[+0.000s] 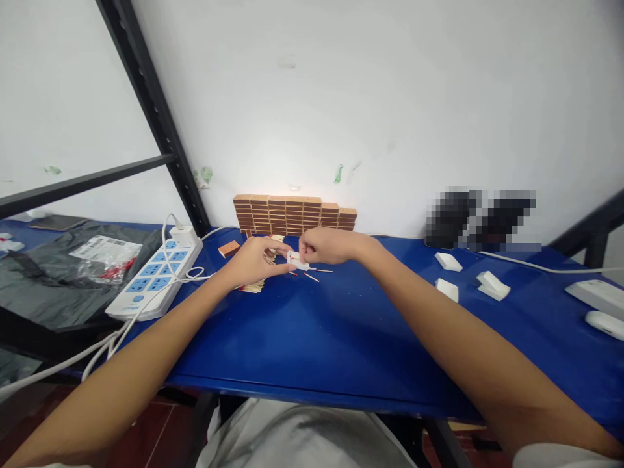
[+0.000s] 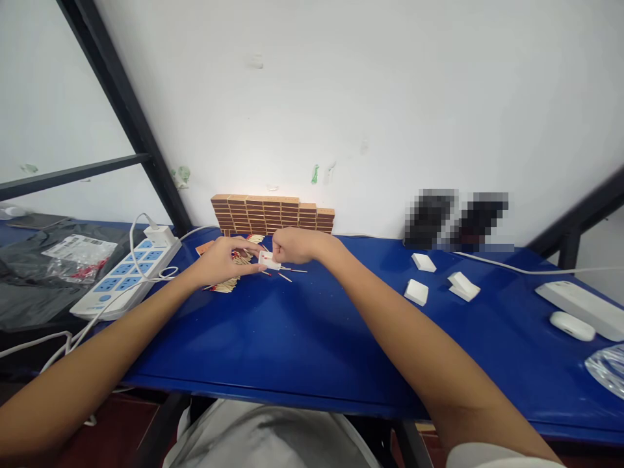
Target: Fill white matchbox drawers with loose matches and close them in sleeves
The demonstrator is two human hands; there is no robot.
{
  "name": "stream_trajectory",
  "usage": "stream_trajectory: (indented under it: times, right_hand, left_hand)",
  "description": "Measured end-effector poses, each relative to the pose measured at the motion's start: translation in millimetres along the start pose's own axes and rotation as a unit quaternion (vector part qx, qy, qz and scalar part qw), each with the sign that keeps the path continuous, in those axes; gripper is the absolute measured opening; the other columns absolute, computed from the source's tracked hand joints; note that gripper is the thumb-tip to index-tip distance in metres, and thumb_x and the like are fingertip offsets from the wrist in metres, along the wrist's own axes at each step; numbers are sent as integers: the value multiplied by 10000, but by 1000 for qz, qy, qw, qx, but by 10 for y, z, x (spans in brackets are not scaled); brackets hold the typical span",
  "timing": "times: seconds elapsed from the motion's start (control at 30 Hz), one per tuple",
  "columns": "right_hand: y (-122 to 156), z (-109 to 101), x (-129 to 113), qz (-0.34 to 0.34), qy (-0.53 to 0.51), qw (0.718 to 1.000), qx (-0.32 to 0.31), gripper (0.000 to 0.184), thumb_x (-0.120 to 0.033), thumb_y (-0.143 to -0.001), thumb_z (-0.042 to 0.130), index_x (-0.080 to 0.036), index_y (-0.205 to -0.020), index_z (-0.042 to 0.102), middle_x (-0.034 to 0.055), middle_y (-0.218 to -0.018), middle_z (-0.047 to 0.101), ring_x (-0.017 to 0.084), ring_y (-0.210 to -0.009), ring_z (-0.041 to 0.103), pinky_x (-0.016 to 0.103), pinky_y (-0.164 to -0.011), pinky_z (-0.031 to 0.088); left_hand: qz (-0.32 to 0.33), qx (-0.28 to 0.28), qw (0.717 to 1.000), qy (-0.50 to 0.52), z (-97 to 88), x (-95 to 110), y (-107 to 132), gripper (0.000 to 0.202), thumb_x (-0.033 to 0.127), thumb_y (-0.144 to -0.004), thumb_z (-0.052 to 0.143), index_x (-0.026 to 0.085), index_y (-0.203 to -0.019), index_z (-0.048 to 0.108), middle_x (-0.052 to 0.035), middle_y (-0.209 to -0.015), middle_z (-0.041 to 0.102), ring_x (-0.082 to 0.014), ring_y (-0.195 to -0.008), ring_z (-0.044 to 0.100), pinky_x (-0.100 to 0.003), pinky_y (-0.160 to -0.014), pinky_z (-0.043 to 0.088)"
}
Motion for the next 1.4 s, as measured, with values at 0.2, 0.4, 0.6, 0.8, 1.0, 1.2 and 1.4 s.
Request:
stream_trajectory:
  times: [0.2,0.4,0.6,0.8,1.0,1.2,1.4]
  right_hand:
    - [-26,-56,-53,-20,-4,998,52,49,-207,-876,663,-179,-874,703,9,-722,630,122,-603,451,285,-598,291]
    - [130,-294,80,24,-8,996,80,121,-246,-899,665,-165,-952,737,54,-870,736,143,-693,591,271,-608,387]
    - [205,-195,203,84,-51,995,-14,259,-392,-948,649,-152,-888,723,70,-826,748,136,-573,619,275,-556,444]
    - [124,-156,110,30,-32,999,-12,125,-221,-897,651,-148,-879,751,59,-798,758,145,-641,647,260,-571,431]
    - [86,-247,59,-6,-40,997,67,115,-242,-892,689,-158,-923,761,60,-888,778,146,-739,660,248,-613,430]
    - [75,-315,163,8,-26,994,108,105,-229,-869,703,-160,-924,761,66,-931,782,159,-785,667,254,-656,447]
    - [-115,20,347,56,-14,998,20,199,-253,-829,774,-154,-1002,769,63,-976,789,156,-775,670,248,-636,448]
  left_hand:
    - [-6,2,1000,25,-15,-23,-9,411,511,-779,837,216,-1065,826,-60,-1098,814,-252,-969,754,-325,-835,585]
    - [-34,41,998,21,-79,-81,-14,409,499,-775,841,200,-1054,830,-71,-1036,819,-229,-869,747,-303,-728,580]
    - [-40,56,997,24,-86,-88,-10,454,526,-766,846,184,-1064,827,-85,-1066,816,-248,-921,758,-317,-769,589]
    - [-32,60,998,19,-98,-60,-10,465,527,-769,850,185,-1082,824,-85,-1086,815,-263,-959,763,-338,-828,591]
    - [-24,57,998,3,-85,-34,-6,443,513,-791,838,196,-1100,823,-72,-1103,815,-247,-944,762,-312,-794,589]
    - [-42,122,990,-56,-201,-115,5,401,532,-834,791,213,-1075,828,-48,-1033,823,-213,-823,739,-307,-742,563]
    - [-58,176,978,-97,-329,-193,9,357,508,-859,763,216,-1057,821,-51,-947,822,-234,-862,747,-323,-764,539]
Point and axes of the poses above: each hand's wrist, its own y-axis away from the middle knuckle, its own z-axis out of the palm, x = y × z, the point moved 8 cm from there along -y, towards the middle knuckle
